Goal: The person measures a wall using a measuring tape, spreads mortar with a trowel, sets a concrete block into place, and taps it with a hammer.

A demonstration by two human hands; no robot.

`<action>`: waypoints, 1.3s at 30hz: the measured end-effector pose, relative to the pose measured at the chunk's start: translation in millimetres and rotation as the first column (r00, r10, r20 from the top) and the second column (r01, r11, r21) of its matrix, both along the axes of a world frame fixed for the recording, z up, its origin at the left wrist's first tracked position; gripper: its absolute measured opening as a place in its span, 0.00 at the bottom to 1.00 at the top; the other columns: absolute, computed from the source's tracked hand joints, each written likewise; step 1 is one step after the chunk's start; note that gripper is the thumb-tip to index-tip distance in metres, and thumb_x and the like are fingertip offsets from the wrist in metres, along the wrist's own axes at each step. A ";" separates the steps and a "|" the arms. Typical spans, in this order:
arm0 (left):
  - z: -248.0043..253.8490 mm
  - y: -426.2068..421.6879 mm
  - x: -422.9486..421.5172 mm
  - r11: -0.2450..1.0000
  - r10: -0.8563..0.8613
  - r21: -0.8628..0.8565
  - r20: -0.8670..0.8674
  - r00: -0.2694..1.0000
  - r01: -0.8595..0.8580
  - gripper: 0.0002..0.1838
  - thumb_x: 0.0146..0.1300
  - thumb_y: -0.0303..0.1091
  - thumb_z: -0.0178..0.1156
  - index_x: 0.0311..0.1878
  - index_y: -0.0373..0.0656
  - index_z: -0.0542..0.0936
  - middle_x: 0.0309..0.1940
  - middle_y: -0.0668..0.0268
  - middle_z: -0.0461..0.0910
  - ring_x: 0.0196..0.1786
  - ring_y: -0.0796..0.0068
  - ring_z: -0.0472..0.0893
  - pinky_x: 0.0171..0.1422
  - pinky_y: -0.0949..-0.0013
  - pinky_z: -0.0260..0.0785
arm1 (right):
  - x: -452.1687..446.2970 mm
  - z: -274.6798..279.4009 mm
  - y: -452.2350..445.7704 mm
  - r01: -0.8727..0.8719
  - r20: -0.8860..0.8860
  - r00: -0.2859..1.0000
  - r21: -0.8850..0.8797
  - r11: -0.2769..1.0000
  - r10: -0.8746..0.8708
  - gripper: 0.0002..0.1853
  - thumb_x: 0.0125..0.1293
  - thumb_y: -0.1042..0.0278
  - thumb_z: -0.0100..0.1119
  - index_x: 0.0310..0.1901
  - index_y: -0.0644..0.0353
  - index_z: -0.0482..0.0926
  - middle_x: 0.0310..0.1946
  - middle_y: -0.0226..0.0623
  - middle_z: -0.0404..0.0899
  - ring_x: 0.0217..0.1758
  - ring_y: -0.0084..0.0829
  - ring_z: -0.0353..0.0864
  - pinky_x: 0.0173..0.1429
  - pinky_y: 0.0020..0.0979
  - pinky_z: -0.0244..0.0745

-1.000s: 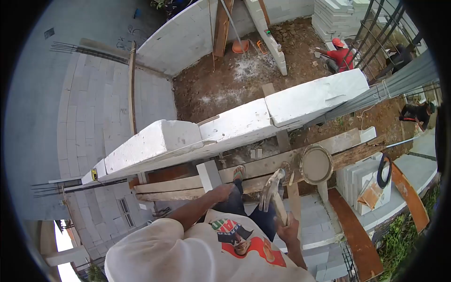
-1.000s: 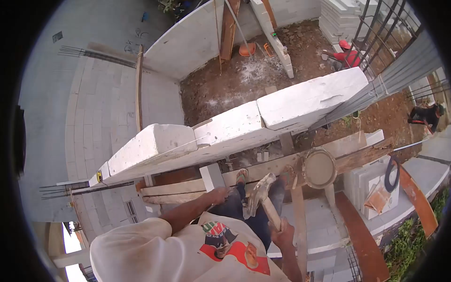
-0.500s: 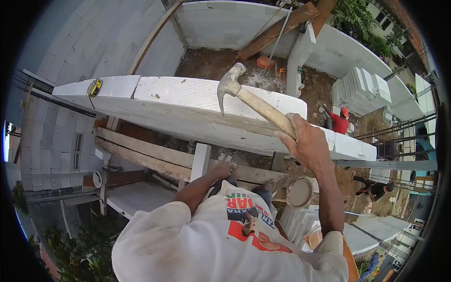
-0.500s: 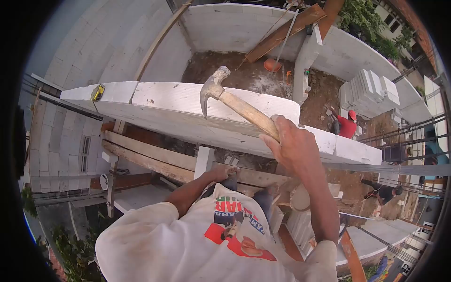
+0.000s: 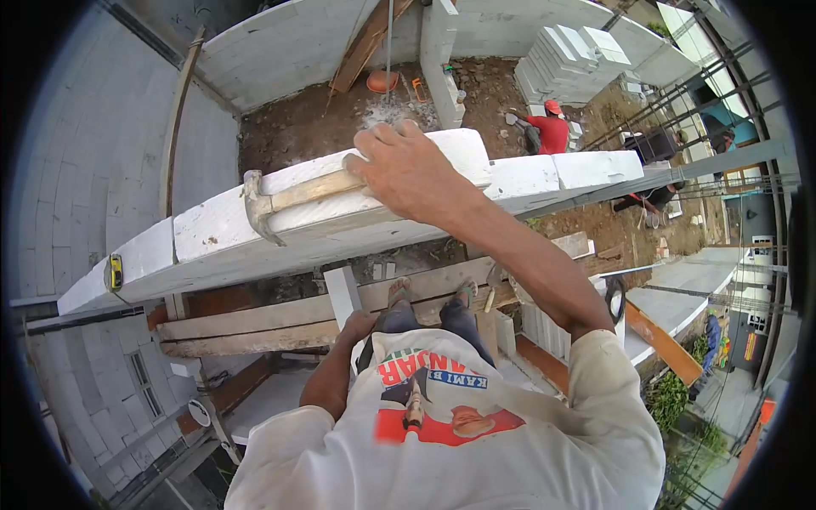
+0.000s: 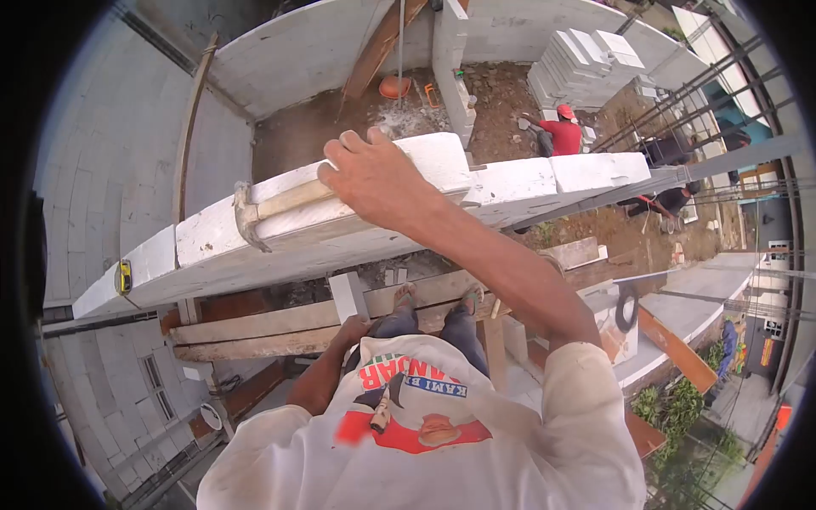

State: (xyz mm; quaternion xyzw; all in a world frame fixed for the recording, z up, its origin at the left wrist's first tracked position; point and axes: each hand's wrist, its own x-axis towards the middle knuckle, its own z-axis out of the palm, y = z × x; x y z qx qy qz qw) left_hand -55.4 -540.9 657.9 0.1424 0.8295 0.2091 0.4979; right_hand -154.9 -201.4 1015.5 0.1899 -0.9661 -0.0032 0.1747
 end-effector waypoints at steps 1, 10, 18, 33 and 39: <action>-0.6 0.8 0.0 0.999 0.013 0.028 0.068 0.998 -0.014 0.34 0.69 0.63 0.64 0.47 0.33 0.90 0.46 0.38 0.89 0.51 0.45 0.90 0.58 0.49 0.80 | 14.5 -0.4 -4.0 0.017 -0.067 0.997 -0.080 0.997 -0.022 0.15 0.69 0.66 0.63 0.55 0.56 0.86 0.48 0.35 0.79 0.57 0.35 0.80 0.57 0.39 0.74; -36.1 94.0 -7.2 0.903 -0.406 -0.038 0.253 0.878 0.429 0.32 0.82 0.55 0.57 0.67 0.33 0.84 0.59 0.45 0.89 0.63 0.49 0.87 0.67 0.54 0.78 | 280.4 -256.6 -3.1 0.625 0.604 0.780 -0.748 0.220 -0.162 0.17 0.80 0.51 0.62 0.48 0.57 0.90 0.41 0.48 0.90 0.45 0.53 0.89 0.51 0.50 0.82; -120.9 196.1 71.6 0.482 -0.665 -0.500 0.326 0.672 0.719 0.48 0.71 0.57 0.70 0.80 0.28 0.65 0.71 0.31 0.74 0.73 0.30 0.76 0.74 0.43 0.72 | 512.5 -580.4 95.5 0.796 0.972 -0.143 0.002 -0.605 -0.185 0.24 0.69 0.42 0.69 0.45 0.59 0.92 0.43 0.56 0.91 0.50 0.59 0.90 0.56 0.54 0.83; -201.7 212.5 118.1 0.558 -0.774 -0.551 -0.077 0.628 0.621 0.38 0.67 0.52 0.73 0.72 0.36 0.75 0.63 0.44 0.78 0.66 0.36 0.78 0.72 0.37 0.69 | 506.5 -983.8 150.1 0.909 0.863 -0.315 0.154 -0.388 -0.395 0.22 0.69 0.66 0.58 0.61 0.68 0.83 0.62 0.59 0.84 0.67 0.56 0.83 0.72 0.52 0.79; -198.1 227.8 121.6 0.578 -0.778 -0.510 -0.109 0.618 0.638 0.35 0.66 0.50 0.73 0.70 0.38 0.77 0.63 0.46 0.79 0.65 0.38 0.79 0.70 0.38 0.72 | 539.7 -868.3 86.3 0.801 0.998 -0.044 0.007 -0.599 -0.047 0.32 0.72 0.49 0.64 0.63 0.74 0.75 0.36 0.63 0.86 0.38 0.59 0.90 0.38 0.52 0.85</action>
